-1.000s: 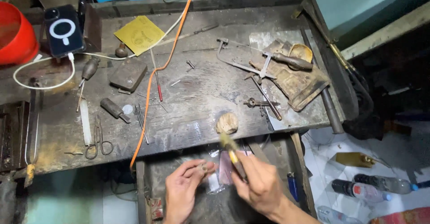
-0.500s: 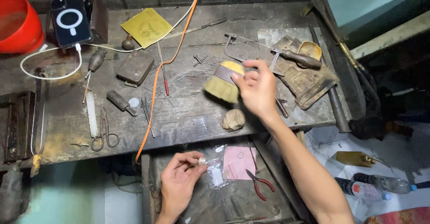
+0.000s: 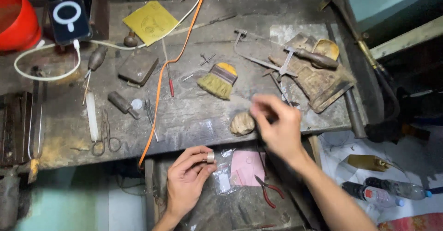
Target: Refining a metal ring using a file, followed by cleaning the area and performing fine adjustments with a probe.
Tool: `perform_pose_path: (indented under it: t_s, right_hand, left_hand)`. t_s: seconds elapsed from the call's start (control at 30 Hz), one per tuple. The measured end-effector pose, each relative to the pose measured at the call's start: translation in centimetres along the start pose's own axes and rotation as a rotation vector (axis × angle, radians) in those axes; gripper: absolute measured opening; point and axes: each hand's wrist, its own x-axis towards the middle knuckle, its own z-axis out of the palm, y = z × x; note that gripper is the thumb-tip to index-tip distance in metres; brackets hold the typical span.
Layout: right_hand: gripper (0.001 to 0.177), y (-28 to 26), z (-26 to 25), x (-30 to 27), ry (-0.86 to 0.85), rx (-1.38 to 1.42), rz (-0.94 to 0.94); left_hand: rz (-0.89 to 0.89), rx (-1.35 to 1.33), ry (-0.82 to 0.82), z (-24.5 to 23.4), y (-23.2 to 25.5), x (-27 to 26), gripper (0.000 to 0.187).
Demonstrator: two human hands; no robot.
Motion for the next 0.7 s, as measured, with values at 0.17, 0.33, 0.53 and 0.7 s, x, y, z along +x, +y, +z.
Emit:
perform_pose_path:
  t_s: [0.17, 0.33, 0.53, 0.7]
  right_hand:
    - [0.008, -0.5, -2.9, -8.0, 0.076, -0.162, -0.003]
    - [0.015, 0.3, -3.8, -13.8, 0.064, -0.167, 0.028]
    - [0.004, 2.1, -3.8, -18.5, 0.099, -0.139, 0.164]
    - [0.007, 2.3, -4.6, -18.8, 0.004, -0.119, 0.289]
  left_hand:
    - [0.108, 0.255, -0.051, 1.0, 0.5, 1.6, 0.001]
    - [0.287, 0.433, -0.106, 3.5, 2.4, 4.3, 0.004]
    - [0.273, 0.483, -0.277, 6.2, 1.1, 8.7, 0.028]
    - [0.261, 0.478, -0.389, 7.1, 0.2, 11.2, 0.042]
